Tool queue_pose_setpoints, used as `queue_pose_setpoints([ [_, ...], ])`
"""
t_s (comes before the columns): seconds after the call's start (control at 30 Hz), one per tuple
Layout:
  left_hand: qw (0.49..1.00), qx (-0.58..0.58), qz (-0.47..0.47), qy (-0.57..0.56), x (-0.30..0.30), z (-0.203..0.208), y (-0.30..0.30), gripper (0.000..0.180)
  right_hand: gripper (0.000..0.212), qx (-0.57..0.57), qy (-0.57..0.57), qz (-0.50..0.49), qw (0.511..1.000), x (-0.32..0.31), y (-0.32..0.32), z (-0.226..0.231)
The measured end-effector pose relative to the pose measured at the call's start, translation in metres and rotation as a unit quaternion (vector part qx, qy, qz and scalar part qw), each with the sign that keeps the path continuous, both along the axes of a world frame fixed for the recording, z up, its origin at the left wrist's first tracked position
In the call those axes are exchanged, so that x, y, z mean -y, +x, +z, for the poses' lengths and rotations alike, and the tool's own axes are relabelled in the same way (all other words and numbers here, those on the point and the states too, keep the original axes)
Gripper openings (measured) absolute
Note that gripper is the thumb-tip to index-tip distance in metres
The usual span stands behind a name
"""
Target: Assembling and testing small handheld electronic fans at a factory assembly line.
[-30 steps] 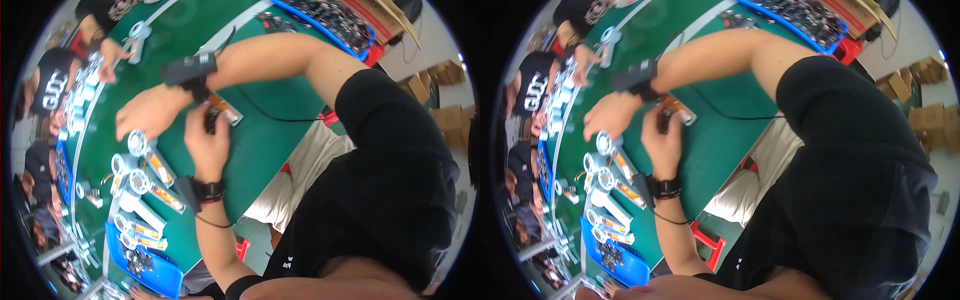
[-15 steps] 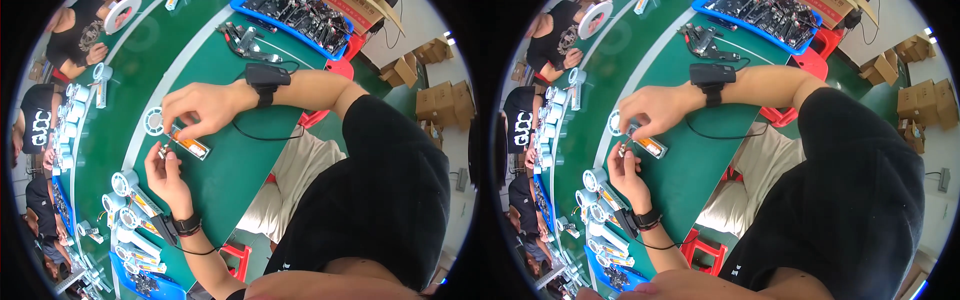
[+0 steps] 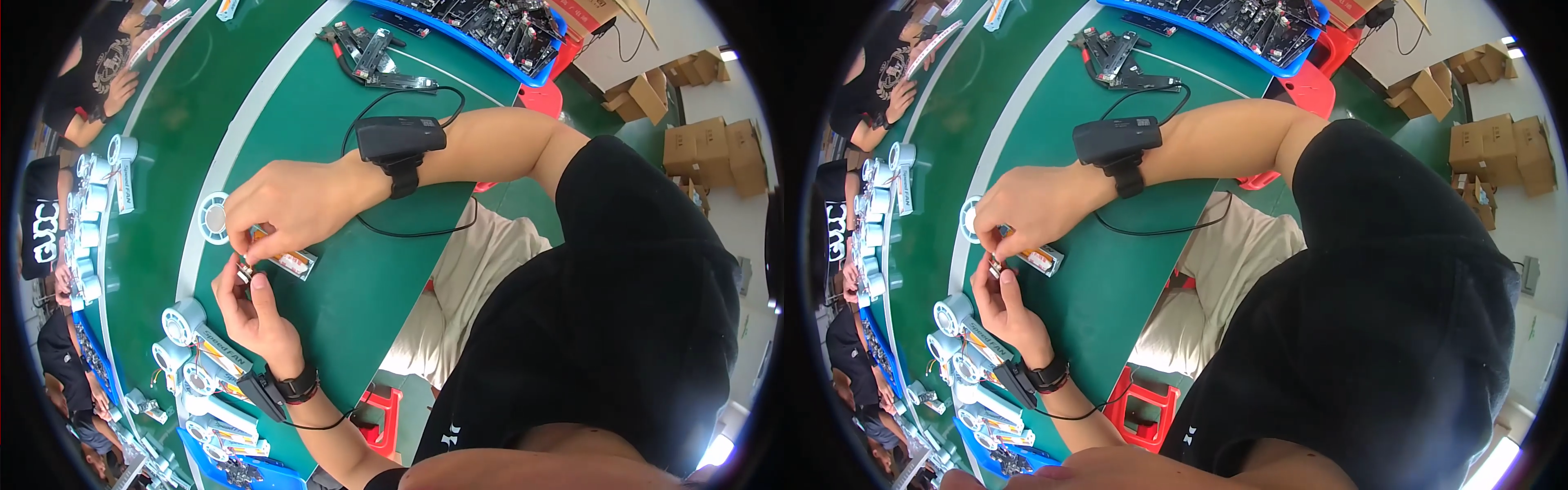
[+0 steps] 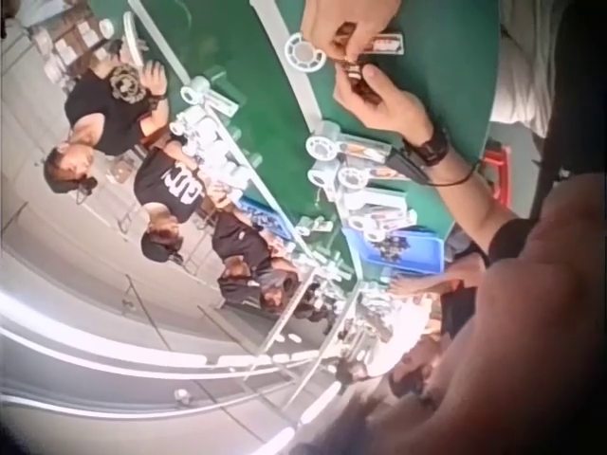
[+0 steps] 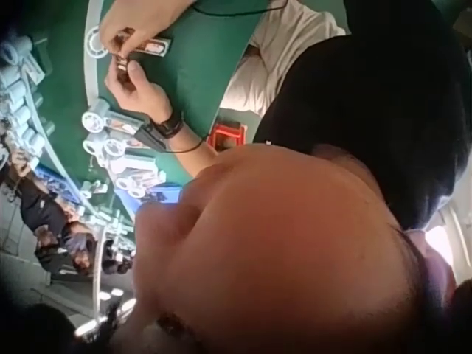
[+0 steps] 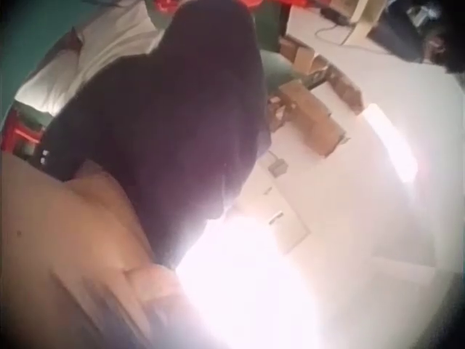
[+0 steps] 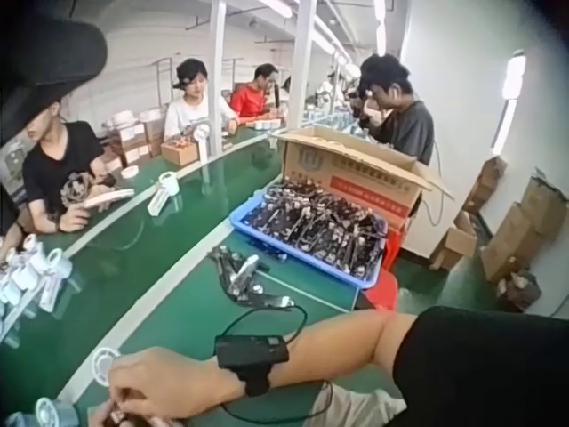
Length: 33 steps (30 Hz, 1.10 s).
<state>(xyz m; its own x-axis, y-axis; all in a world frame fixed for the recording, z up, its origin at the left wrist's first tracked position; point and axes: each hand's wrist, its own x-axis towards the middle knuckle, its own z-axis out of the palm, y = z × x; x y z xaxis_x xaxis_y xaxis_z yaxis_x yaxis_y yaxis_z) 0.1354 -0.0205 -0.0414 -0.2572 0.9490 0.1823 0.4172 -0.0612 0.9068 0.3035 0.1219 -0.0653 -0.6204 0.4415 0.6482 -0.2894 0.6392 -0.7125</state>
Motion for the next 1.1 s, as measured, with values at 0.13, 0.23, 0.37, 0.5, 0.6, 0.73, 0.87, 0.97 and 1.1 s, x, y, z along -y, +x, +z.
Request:
queue_pose_setpoints([
  [0.13,0.997,-0.069,0.007,0.017,-0.002,0.004,0.005,0.033,0.008,0.011,0.074,-0.086,0.994,0.001,-0.002,-0.001],
  [0.23,0.993,-0.114,0.015,0.018,-0.003,0.004,0.007,0.033,0.007,0.018,0.111,-0.111,0.988,0.004,-0.003,-0.003],
  [0.37,0.983,-0.176,0.032,0.027,-0.004,0.007,0.014,0.034,0.006,0.019,0.155,-0.109,0.982,0.006,-0.001,-0.002],
  [0.5,0.968,-0.243,0.039,0.047,-0.004,0.01,0.015,0.034,0.007,0.013,0.157,-0.11,0.981,0.006,-0.003,0.001],
  [0.6,0.964,-0.254,0.047,0.069,-0.004,0.011,0.017,0.034,0.004,0.019,0.118,-0.091,0.989,0.008,-0.002,0.003],
  [0.73,0.957,-0.277,0.047,0.077,-0.005,0.01,0.018,0.035,0.005,0.016,0.044,-0.06,0.997,0.008,-0.004,0.002],
  [0.87,0.957,-0.278,0.048,0.075,-0.005,0.012,0.019,0.035,0.011,0.073,-0.088,-0.007,0.993,0.008,-0.002,0.01],
  [0.97,0.958,-0.272,0.048,0.077,-0.006,0.012,0.018,0.035,0.012,0.091,-0.185,0.023,0.978,0.008,-0.001,0.016],
  [1.1,0.964,-0.252,0.052,0.068,-0.004,0.013,0.019,0.035,0.012,0.095,-0.298,0.082,0.946,0.006,0.0,0.017],
])
